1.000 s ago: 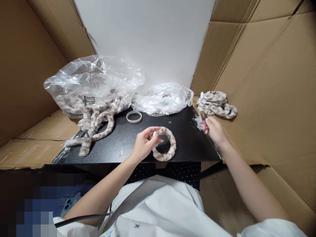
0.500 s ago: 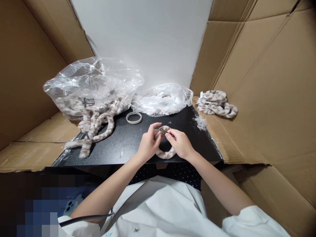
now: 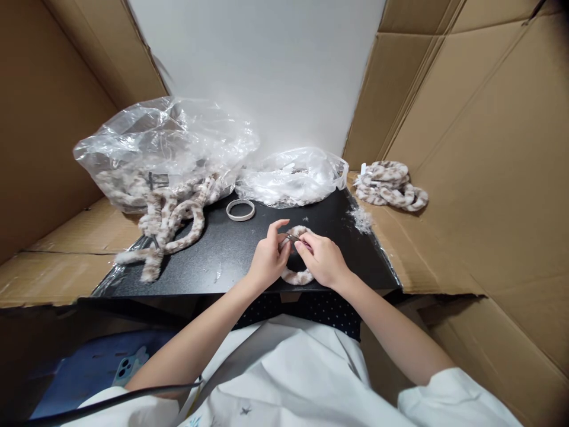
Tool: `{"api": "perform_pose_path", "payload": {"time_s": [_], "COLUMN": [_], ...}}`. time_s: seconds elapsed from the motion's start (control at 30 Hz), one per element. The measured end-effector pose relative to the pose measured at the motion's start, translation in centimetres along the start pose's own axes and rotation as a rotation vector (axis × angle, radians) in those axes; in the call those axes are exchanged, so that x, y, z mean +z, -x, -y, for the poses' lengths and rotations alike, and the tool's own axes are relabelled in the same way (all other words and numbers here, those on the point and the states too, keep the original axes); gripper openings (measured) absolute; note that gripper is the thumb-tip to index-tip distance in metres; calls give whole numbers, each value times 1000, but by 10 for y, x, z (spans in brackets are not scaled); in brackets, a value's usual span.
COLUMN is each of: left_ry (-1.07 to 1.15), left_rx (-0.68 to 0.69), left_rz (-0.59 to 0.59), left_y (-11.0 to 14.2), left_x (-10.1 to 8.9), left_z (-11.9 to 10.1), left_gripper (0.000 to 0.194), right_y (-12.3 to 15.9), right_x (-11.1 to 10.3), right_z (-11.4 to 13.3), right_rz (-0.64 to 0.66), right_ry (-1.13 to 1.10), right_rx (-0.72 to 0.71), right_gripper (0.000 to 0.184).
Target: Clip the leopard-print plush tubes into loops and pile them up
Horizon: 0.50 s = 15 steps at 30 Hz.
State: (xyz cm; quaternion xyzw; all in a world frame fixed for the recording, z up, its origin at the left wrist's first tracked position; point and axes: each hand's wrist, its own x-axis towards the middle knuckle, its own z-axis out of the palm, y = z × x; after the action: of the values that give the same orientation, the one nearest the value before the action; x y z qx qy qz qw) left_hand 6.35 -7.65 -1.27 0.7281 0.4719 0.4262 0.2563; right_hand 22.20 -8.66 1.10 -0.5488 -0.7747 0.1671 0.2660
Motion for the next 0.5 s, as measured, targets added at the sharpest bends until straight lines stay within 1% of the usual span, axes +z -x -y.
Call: {"api": "perform_pose_path", "payload": {"time_s": [0.17, 0.27, 0.5], "left_ry": [15, 34, 59], "left_rx": [-5, -27, -59], "left_rz": [-9, -26, 2], "left_y": [0, 0, -3], "left_x": [1, 2, 4], "left_z": [0, 1, 6], "left_gripper": [49, 50, 51], "right_y": [-2, -4, -11], "right_x": [2, 5, 13], "right_z": [2, 1, -7], "right_rz": [5, 16, 25], "right_ry": [78, 101, -18], "right_rx": [0, 20, 58], "right_gripper": [23, 24, 28]}}
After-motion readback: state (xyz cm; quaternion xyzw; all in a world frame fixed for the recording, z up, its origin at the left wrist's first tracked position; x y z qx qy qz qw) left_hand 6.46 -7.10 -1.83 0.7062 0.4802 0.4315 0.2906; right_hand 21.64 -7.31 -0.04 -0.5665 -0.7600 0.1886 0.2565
